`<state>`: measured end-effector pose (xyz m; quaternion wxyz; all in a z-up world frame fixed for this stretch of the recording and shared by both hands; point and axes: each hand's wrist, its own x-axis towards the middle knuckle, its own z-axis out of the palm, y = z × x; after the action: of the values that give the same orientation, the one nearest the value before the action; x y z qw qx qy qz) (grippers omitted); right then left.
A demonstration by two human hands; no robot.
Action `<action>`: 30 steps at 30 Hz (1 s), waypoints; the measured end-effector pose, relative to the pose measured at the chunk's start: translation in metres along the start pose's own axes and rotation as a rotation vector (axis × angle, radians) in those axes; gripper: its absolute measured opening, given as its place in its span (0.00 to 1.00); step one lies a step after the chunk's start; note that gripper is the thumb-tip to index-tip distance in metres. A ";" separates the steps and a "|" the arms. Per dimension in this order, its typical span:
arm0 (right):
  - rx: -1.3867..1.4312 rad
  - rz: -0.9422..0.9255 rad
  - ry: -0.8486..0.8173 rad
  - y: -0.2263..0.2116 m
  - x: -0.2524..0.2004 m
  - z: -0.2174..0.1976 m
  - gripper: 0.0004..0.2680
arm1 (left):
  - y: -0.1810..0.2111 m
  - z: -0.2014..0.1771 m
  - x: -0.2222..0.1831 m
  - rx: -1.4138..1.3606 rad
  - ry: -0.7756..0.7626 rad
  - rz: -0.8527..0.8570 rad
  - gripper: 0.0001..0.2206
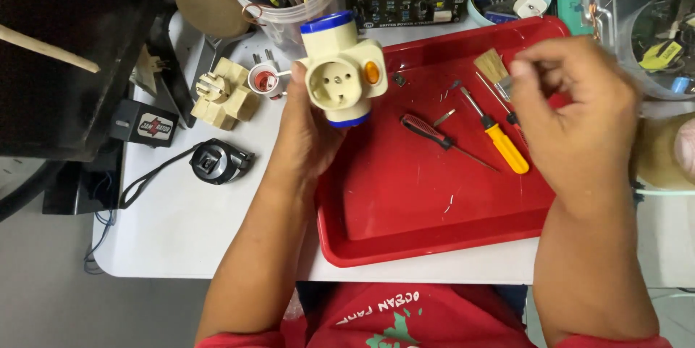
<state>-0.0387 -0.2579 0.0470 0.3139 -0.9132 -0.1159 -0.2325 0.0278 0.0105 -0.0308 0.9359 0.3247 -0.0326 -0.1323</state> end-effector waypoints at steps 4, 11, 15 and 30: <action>-0.162 0.178 -0.399 -0.010 0.010 0.020 0.07 | 0.002 0.003 0.000 -0.045 0.070 -0.040 0.33; -0.528 0.002 -0.624 -0.012 -0.012 0.075 0.13 | -0.011 0.005 0.003 0.093 0.061 0.047 0.31; -0.570 -0.008 -0.650 -0.007 -0.013 0.076 0.10 | -0.012 0.014 -0.001 0.355 0.122 0.173 0.30; 0.626 0.048 0.000 0.002 -0.025 -0.020 0.10 | -0.001 0.025 -0.015 0.792 0.185 0.222 0.21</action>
<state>-0.0665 -0.2741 0.0476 0.5851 -0.7748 -0.1601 -0.1782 0.0093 -0.0012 -0.0117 0.7463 0.6645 -0.0316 0.0220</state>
